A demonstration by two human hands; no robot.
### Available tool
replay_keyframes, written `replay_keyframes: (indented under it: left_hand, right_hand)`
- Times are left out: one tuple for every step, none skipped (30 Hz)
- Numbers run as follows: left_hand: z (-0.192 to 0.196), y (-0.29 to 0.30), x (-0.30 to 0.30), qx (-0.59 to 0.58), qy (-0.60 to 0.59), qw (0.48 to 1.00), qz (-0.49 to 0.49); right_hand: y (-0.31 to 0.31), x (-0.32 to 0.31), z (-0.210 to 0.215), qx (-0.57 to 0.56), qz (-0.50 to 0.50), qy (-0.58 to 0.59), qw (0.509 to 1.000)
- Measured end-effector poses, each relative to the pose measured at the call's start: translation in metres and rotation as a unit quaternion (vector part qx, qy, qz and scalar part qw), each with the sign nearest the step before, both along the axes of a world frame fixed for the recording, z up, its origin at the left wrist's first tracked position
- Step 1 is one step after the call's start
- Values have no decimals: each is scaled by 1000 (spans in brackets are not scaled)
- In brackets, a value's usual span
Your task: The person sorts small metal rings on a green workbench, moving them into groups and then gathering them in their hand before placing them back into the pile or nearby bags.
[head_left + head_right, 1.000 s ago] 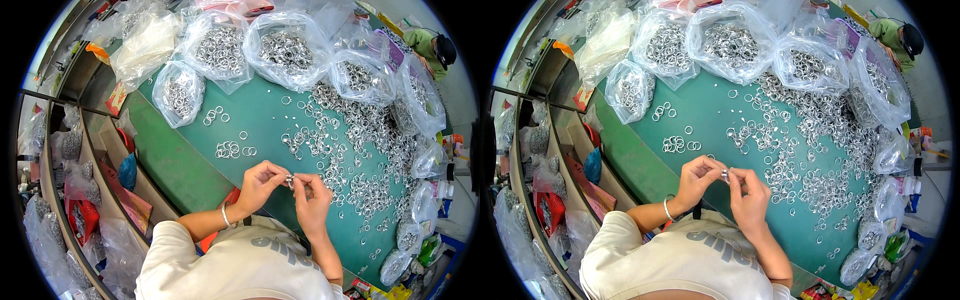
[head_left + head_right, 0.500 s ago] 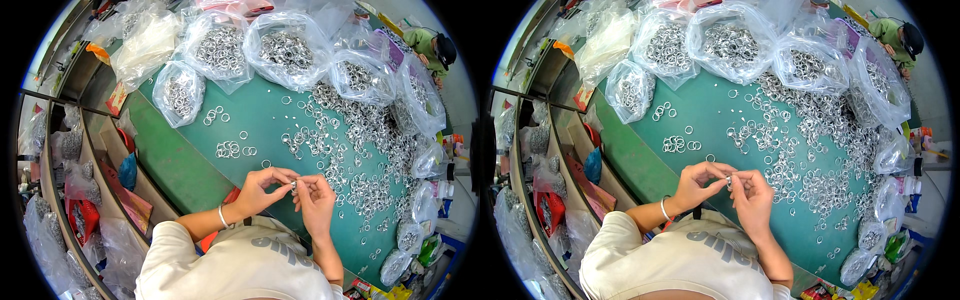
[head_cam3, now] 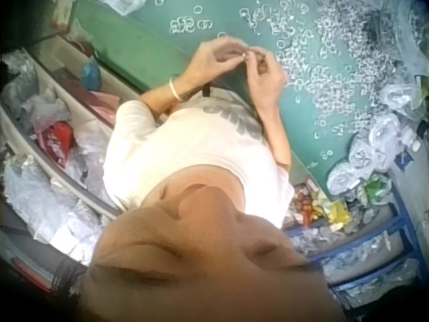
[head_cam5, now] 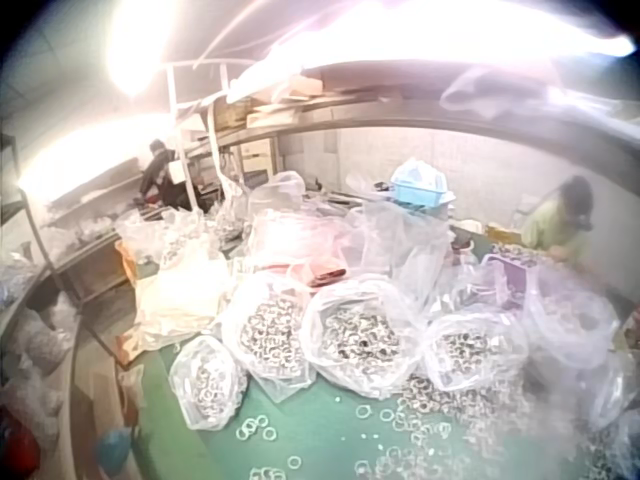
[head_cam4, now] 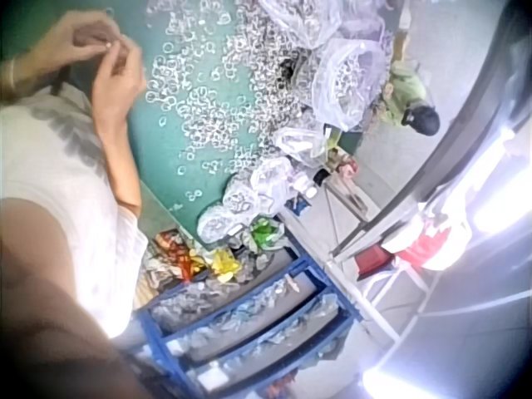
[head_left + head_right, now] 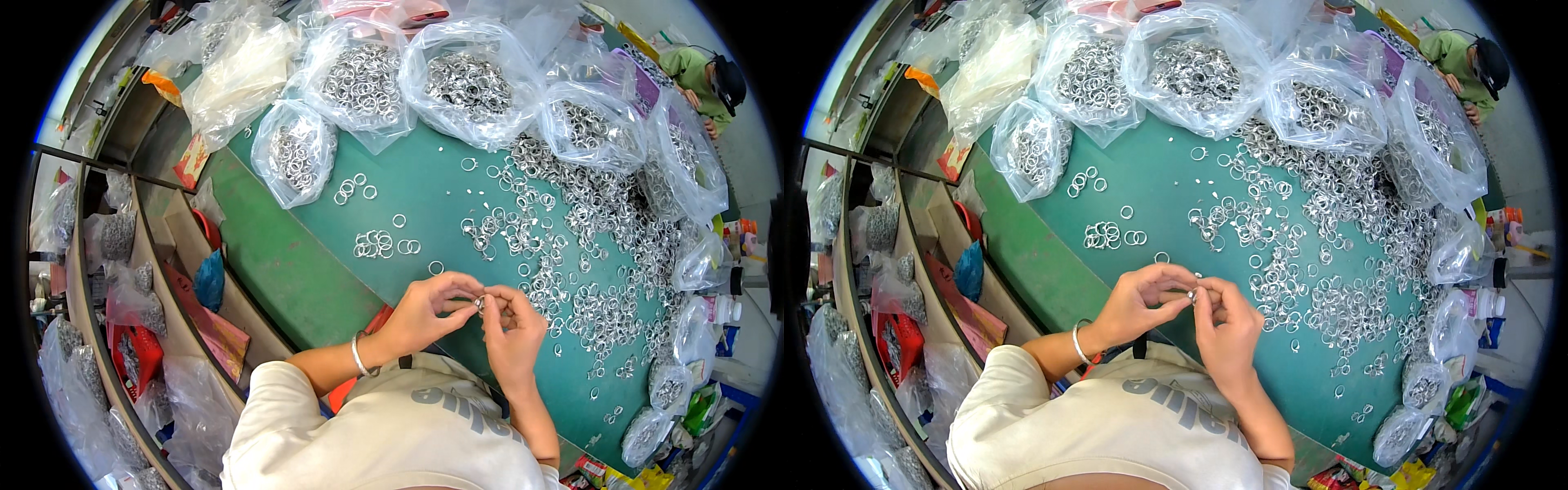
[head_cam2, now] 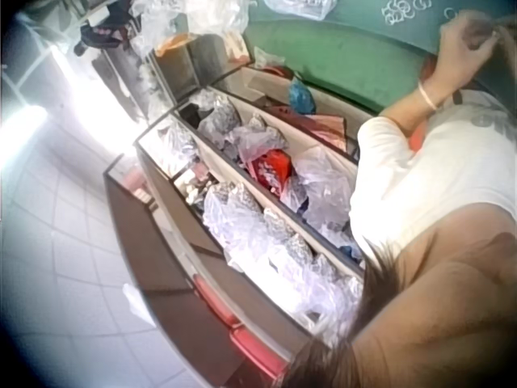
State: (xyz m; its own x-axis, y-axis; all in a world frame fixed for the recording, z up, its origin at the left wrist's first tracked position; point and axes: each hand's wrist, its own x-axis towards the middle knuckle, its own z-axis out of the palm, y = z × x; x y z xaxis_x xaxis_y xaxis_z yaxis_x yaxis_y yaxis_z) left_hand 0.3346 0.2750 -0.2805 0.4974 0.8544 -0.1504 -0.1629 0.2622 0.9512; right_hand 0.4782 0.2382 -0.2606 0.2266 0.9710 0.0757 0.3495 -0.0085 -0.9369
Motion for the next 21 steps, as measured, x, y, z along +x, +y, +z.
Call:
replay_keyframes:
  left_hand:
    - [-2, 0, 1, -13, -35, 999, 6]
    - [-5, 1, 2, -27, -69, 997, 12]
    - [-6, 1, 2, -40, -104, 994, 18]
    - [-6, 1, 1, -45, -94, 995, 14]
    - [-5, 1, 0, -49, -83, 995, 10]
    - [-4, 1, -1, -54, -73, 996, 6]
    - [-3, 0, -1, -41, -62, 997, 12]
    - [-2, -1, -1, -28, -52, 998, 17]
    - [-1, -3, -1, -15, -41, 999, 23]
    - [-3, -5, 1, -3, -48, 998, 32]
    - [-7, -8, 4, 10, -55, 998, 41]
    - [-10, -10, 7, 23, -63, 997, 50]
    - [-11, -13, 9, 29, -49, 997, 59]
    - [-12, -17, 10, 35, -35, 997, 67]
    - [-13, -18, 11, 40, -21, 996, 76]
    - [-12, -18, 11, 74, 5, 994, 75]
    - [-12, -17, 12, 108, 31, 991, 75]
    - [-11, -17, 12, 142, 57, 986, 74]
    - [-12, -18, 14, 128, 39, 987, 88]
    - [-14, -19, 17, 114, 21, 988, 103]
    - [-16, -20, 19, 99, 3, 988, 117]
  right_hand:
    - [-1, 2, -1, -30, -2, 22, 999]
    - [-1, 2, -1, -59, -4, 44, 997]
    - [-1, 1, -1, -36, -5, 28, 999]
    - [0, 0, -1, -13, -7, 12, 1000]
    - [0, -1, -1, 10, -9, -3, 1000]
    - [0, -1, 0, 33, 1, -36, 999]
    - [0, -1, 3, 56, 12, -69, 996]
    - [0, -2, 5, 80, 24, -101, 991]
    - [-1, -2, 5, 77, 18, -105, 991]
    - [-2, -4, 6, 74, 12, -110, 991]
    - [-2, -5, 6, 72, 6, -114, 991]
    - [-3, -6, 6, 74, 4, -123, 990]
    - [-4, -7, 6, 76, 3, -132, 988]
    - [-5, -7, 6, 78, 1, -141, 987]
    - [-6, -8, 4, 87, -5, -152, 985]
    - [-6, -8, 0, 95, -11, -164, 982]
    - [-6, -9, -2, 104, -17, -175, 979]
    - [-6, -9, -3, 106, -18, -166, 980]
    - [-6, -9, -4, 109, -17, -156, 982]
    - [-6, -9, -4, 112, -17, -146, 983]
    - [-6, -9, -5, 118, -18, -146, 982]
